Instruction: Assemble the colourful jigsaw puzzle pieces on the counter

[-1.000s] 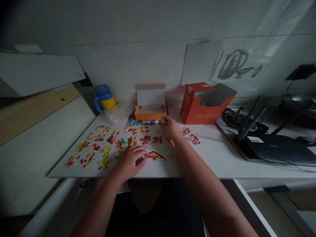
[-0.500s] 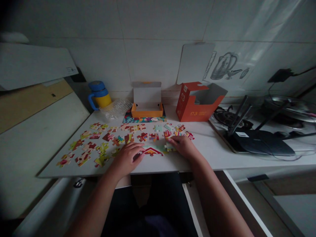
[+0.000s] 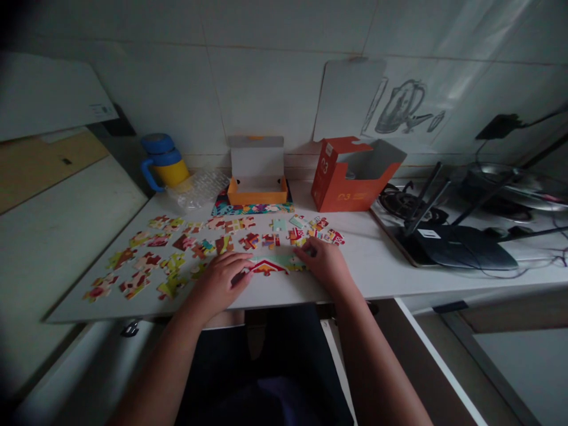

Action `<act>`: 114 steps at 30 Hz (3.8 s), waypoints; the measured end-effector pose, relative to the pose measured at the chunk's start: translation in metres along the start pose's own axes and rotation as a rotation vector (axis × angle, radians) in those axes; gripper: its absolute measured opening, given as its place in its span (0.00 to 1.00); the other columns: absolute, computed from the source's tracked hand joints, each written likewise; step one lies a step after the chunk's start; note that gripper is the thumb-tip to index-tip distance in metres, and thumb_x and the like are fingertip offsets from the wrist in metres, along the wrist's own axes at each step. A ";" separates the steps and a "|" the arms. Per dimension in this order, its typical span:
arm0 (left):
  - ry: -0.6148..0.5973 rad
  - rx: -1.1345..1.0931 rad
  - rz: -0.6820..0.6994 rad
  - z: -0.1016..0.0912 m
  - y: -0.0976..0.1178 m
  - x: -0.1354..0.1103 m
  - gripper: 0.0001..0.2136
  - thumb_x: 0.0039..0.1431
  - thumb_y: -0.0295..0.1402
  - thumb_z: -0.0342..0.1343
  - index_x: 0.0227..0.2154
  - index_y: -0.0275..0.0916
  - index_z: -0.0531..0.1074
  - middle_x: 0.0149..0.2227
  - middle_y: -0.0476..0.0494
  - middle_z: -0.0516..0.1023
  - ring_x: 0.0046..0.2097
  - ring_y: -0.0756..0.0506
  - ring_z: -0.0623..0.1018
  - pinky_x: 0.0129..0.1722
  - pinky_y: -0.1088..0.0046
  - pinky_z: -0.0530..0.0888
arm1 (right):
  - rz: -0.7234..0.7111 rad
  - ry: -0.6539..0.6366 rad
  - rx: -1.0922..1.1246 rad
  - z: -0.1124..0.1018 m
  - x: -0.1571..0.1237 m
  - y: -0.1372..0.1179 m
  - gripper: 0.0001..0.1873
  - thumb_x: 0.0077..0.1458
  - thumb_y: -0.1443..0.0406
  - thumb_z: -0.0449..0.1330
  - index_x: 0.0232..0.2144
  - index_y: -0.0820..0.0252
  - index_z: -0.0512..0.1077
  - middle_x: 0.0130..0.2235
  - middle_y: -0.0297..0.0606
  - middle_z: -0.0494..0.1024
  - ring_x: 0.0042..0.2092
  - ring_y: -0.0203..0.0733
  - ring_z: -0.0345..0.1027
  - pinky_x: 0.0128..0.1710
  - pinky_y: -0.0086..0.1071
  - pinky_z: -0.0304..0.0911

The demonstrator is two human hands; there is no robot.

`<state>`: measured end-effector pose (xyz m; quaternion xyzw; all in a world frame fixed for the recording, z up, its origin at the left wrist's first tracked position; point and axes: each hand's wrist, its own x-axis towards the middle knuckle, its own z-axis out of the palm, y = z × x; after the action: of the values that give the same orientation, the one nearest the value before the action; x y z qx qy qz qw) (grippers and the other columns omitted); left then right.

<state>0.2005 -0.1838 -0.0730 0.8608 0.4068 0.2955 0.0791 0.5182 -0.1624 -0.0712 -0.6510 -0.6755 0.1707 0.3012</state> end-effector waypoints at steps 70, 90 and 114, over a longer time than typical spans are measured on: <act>0.018 -0.002 -0.044 -0.002 0.004 -0.001 0.06 0.68 0.26 0.64 0.44 0.41 0.81 0.53 0.41 0.86 0.55 0.39 0.83 0.62 0.54 0.79 | -0.035 -0.015 0.078 -0.020 0.031 0.026 0.18 0.59 0.55 0.58 0.45 0.59 0.77 0.34 0.39 0.82 0.33 0.42 0.72 0.34 0.35 0.66; 0.025 0.010 -0.035 0.004 -0.001 -0.001 0.05 0.71 0.28 0.61 0.46 0.42 0.80 0.54 0.41 0.86 0.56 0.39 0.82 0.62 0.52 0.79 | 0.021 0.198 -0.373 -0.009 -0.009 0.040 0.29 0.67 0.43 0.59 0.55 0.58 0.77 0.58 0.56 0.78 0.59 0.64 0.72 0.59 0.51 0.66; -0.004 0.042 -0.039 -0.002 0.004 0.002 0.06 0.69 0.26 0.61 0.45 0.41 0.80 0.53 0.41 0.86 0.56 0.39 0.83 0.63 0.52 0.79 | 0.080 0.049 -0.159 -0.024 -0.013 0.032 0.08 0.60 0.56 0.60 0.33 0.52 0.73 0.30 0.36 0.81 0.30 0.44 0.70 0.33 0.35 0.56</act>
<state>0.2030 -0.1848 -0.0695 0.8548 0.4294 0.2835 0.0677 0.5581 -0.1760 -0.0750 -0.7034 -0.6528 0.1125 0.2578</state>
